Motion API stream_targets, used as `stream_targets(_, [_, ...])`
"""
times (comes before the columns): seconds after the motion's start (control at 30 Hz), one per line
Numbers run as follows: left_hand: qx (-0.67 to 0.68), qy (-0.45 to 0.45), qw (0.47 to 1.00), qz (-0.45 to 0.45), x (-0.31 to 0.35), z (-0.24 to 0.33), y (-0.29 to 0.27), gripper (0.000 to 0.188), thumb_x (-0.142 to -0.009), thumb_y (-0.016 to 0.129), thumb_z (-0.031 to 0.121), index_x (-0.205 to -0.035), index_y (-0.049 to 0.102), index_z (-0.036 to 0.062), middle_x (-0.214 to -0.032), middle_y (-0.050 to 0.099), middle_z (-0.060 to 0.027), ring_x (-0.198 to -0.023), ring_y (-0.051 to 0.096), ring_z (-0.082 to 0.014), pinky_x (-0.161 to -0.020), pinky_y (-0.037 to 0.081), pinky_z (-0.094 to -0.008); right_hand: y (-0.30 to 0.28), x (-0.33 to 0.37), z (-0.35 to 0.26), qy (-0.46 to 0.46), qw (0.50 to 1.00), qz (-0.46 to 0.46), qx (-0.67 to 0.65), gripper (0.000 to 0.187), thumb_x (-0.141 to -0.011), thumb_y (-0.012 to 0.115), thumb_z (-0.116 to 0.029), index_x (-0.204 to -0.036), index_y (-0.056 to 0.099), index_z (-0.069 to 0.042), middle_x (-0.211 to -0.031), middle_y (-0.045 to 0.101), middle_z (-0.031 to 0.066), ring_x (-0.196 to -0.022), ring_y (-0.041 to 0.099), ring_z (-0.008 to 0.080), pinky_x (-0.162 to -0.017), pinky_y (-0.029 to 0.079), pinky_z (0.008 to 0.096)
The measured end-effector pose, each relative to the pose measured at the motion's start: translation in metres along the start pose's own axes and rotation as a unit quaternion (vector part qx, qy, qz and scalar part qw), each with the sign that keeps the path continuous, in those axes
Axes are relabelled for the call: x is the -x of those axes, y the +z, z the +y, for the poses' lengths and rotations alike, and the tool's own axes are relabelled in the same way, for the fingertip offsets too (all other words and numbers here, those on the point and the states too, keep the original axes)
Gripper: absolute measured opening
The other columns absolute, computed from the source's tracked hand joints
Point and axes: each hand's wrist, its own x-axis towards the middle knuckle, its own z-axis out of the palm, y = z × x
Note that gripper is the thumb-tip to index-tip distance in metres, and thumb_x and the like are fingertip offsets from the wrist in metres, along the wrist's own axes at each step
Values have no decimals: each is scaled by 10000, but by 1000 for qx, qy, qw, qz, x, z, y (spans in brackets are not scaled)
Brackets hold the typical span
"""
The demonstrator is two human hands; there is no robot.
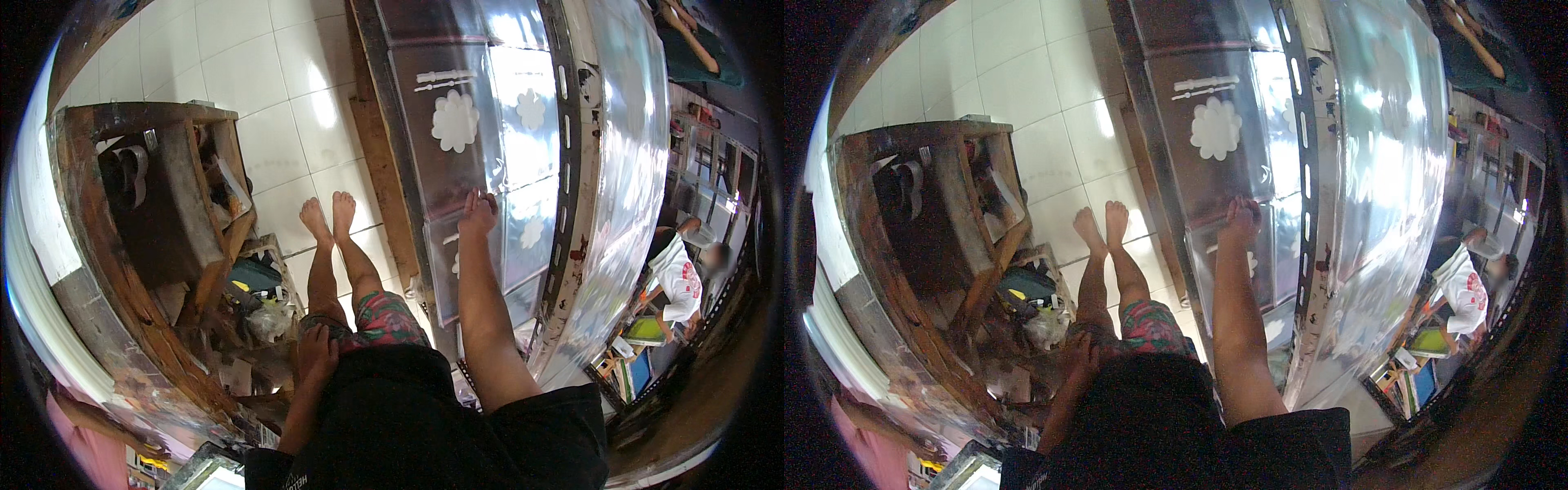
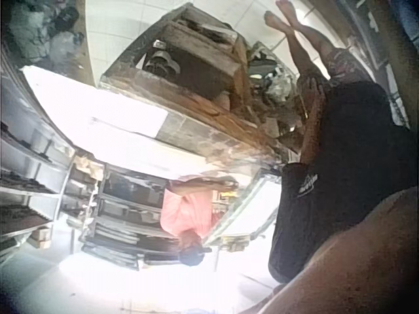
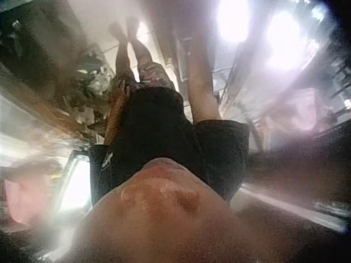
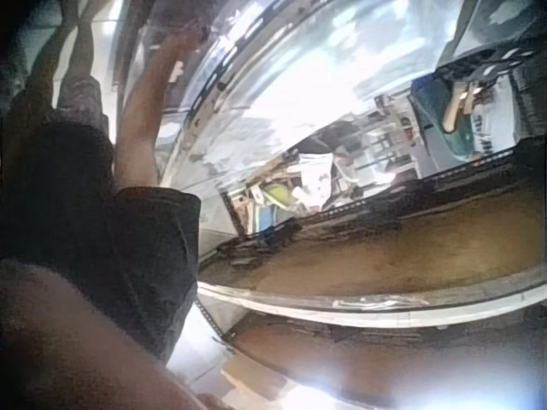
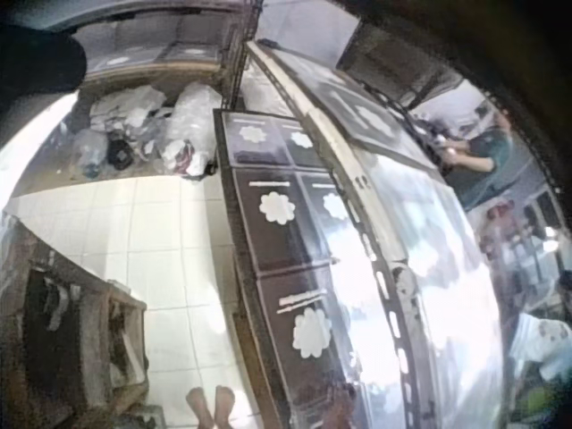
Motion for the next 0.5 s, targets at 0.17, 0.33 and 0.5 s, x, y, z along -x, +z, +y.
stream_targets(0.17, [-2, 17, 1000, -5, -4, -14, 16, 454, -904, 610, 254, -1270, 593, -15, -1294, 592, -242, -1222, 542, -414, -1064, 423, -502, 15, 2, 2, -14, 999, 21, 19, 203, -934, 574, 6, -1108, 533, -91, -1108, 644, 131, -1023, 678, 269, -929, 583, 368])
stream_targets(0.33, [1, 17, 1000, 8, -2, -8, 19, 442, -900, 616, 247, -1255, 604, -16, -1296, 599, -236, -1207, 557, -414, -1047, 441, -496, 22, 0, 4, -12, 1000, 16, 5, 205, -905, 580, 38, -1064, 539, -85, -1083, 642, 128, -990, 688, 273, -903, 593, 374])
stream_targets(0.5, [17, 14, 1000, 4, -3, -1, 10, 426, -898, 623, 230, -1241, 609, -21, -1301, 595, -247, -1211, 557, -419, -1047, 442, -496, 21, -10, 6, -16, 999, 26, 44, 258, -875, 579, 55, -1103, 545, -61, -1090, 622, 140, -1016, 674, 280, -888, 576, 363])
